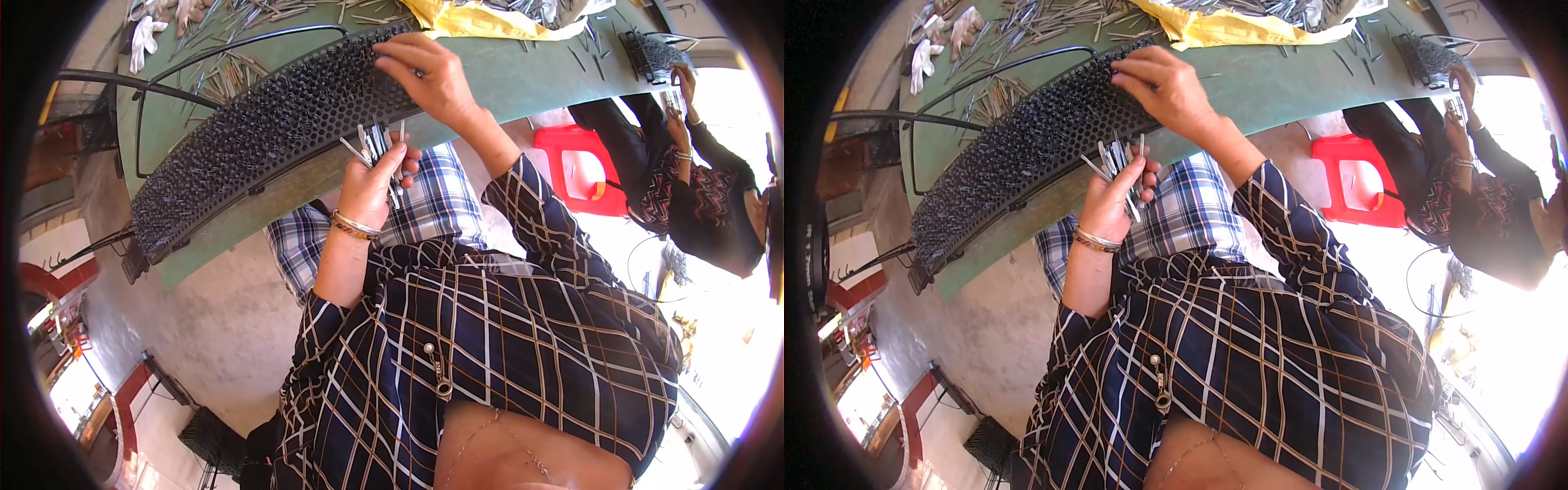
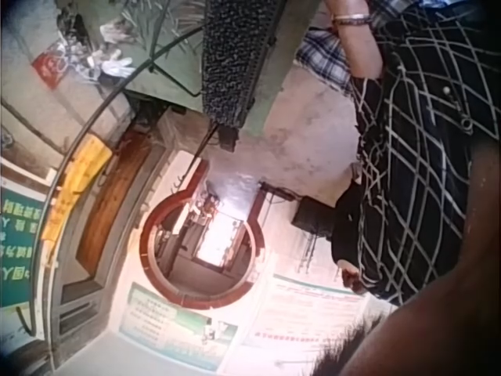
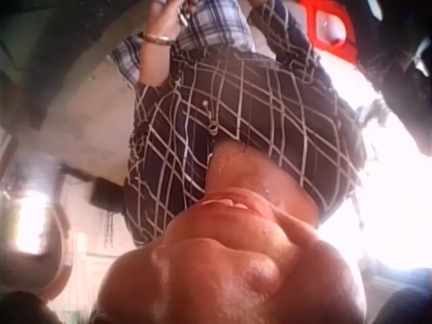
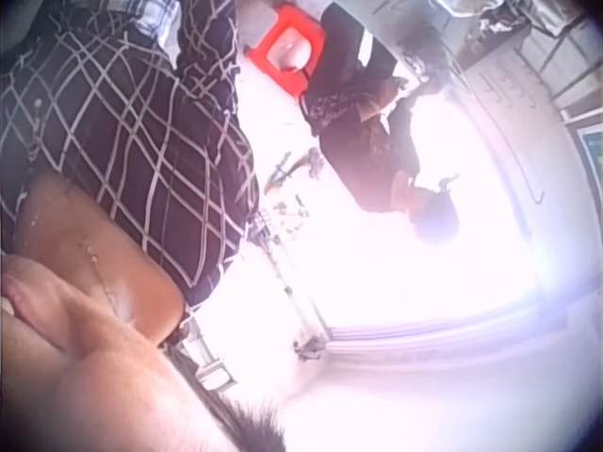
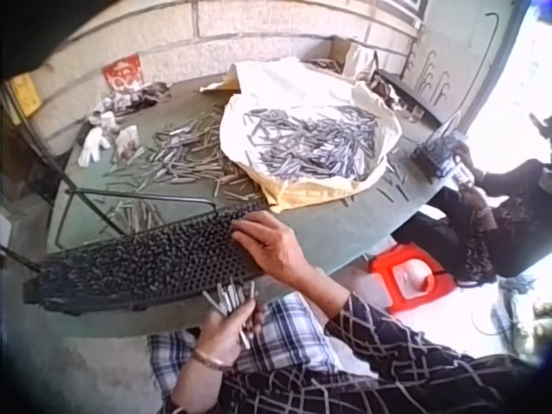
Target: Inserting small metal pins individually into a black grid-like tray.
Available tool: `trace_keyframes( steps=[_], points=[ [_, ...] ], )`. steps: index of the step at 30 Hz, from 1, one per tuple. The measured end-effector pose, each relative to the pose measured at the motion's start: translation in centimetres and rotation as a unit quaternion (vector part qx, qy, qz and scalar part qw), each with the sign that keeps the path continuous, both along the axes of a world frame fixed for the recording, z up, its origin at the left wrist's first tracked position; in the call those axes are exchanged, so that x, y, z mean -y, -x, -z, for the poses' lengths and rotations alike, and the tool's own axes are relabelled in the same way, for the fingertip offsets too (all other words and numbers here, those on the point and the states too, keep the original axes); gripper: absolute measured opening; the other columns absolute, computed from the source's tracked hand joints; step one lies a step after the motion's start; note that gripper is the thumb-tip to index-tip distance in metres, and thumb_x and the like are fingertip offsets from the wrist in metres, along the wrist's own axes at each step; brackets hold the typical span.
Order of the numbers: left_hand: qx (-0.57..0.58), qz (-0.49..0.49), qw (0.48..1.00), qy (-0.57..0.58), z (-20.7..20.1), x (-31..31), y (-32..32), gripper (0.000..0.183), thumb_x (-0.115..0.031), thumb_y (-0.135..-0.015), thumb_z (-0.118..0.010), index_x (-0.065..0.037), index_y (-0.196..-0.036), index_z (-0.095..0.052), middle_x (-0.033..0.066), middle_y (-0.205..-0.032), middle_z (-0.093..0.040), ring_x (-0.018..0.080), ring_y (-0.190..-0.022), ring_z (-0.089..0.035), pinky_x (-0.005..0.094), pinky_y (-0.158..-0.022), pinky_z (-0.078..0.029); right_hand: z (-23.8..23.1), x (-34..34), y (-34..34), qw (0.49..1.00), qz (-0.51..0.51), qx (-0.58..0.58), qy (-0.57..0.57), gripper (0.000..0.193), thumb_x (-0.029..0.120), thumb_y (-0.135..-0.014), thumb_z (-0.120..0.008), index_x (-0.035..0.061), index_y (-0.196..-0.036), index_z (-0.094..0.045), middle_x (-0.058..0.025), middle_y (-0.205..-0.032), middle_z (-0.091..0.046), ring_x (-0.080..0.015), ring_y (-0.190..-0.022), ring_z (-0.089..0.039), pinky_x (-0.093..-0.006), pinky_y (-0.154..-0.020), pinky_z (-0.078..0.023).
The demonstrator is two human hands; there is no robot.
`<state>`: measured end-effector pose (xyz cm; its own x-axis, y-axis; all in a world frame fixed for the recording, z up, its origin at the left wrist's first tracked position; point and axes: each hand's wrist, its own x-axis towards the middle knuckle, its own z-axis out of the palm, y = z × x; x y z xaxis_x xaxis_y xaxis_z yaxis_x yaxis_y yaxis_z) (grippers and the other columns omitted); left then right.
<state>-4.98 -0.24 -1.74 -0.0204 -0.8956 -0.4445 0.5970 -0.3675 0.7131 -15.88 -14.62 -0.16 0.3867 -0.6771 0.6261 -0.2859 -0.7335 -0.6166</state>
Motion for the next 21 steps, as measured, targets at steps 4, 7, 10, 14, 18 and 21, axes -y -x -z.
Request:
trace_keyframes(
  steps=[4,7,10,14,18,21],
  points=[
    [-0.015,-0.016,0.999,0.029,-1.1,1.2,0.5,0.019,-0.015,-0.091,-0.059,-0.004,-0.106,-0.058,0.0097,-0.092,-0.067,0.0148,-0.077,-0.064,0.0256,-0.061,-0.051,-2.7,-0.9,2.9,0.967,-0.015,-0.031,-0.251,0.023,0.019,-0.085,-0.069,-0.0007,-0.096,-0.068,-0.0054,-0.087,-0.067,-0.0096,-0.08,-0.06,-0.0258,-0.068,-0.048],
    [-0.011,-0.025,0.999,0.031,-1.8,1.6,0.6,0.019,-0.015,-0.091,-0.058,-0.004,-0.106,-0.058,0.0098,-0.094,-0.067,0.0159,-0.08,-0.065,0.027,-0.064,-0.053,-2.1,-2.4,3.4,0.939,-0.13,-0.044,-0.315,0.026,0.024,-0.08,-0.073,0.0017,-0.093,-0.071,-0.01,-0.077,-0.067,-0.0134,-0.069,-0.063,-0.027,-0.063,-0.049],
    [-0.022,-0.005,0.999,0.042,-1.9,1.8,1.1,0.022,-0.015,-0.092,-0.057,-0.003,-0.111,-0.056,0.0111,-0.097,-0.066,0.0165,-0.083,-0.064,0.0271,-0.064,-0.053,-2.1,-3.1,3.6,0.91,-0.117,-0.008,-0.397,0.024,0.022,-0.081,-0.072,0.0008,-0.093,-0.071,-0.0087,-0.076,-0.068,-0.0111,-0.068,-0.062,-0.0252,-0.062,-0.049],
    [-0.032,0.01,0.999,0.025,-1.9,1.9,1.0,0.025,-0.015,-0.092,-0.057,-0.001,-0.112,-0.054,0.0149,-0.098,-0.066,0.0196,-0.084,-0.065,0.0287,-0.064,-0.054,-2.4,-1.7,3.4,0.91,-0.074,0.06,-0.404,0.024,0.019,-0.082,-0.071,-0.0004,-0.095,-0.07,-0.0063,-0.077,-0.069,-0.0097,-0.068,-0.061,-0.0243,-0.063,-0.05],
    [-0.015,0.041,0.999,0.023,-1.8,2.7,1.1,0.025,-0.016,-0.092,-0.056,-0.001,-0.112,-0.055,0.0159,-0.099,-0.066,0.0189,-0.082,-0.065,0.0294,-0.064,-0.054,-3.1,0.9,2.5,0.956,-0.01,0.102,-0.276,0.022,0.017,-0.083,-0.07,0.0014,-0.099,-0.069,-0.0038,-0.084,-0.069,-0.0083,-0.074,-0.061,-0.0234,-0.067,-0.05],
    [-0.037,0.034,0.999,-0.022,-1.6,2.7,1.0,0.024,-0.015,-0.092,-0.056,-0.001,-0.112,-0.055,0.0168,-0.099,-0.066,0.0191,-0.08,-0.066,0.0303,-0.065,-0.054,-1.8,2.2,0.7,0.976,-0.01,0.105,-0.192,0.02,0.015,-0.083,-0.069,0.0054,-0.1,-0.07,-0.0035,-0.09,-0.069,-0.0081,-0.078,-0.062,-0.0226,-0.07,-0.05]
  ],
)
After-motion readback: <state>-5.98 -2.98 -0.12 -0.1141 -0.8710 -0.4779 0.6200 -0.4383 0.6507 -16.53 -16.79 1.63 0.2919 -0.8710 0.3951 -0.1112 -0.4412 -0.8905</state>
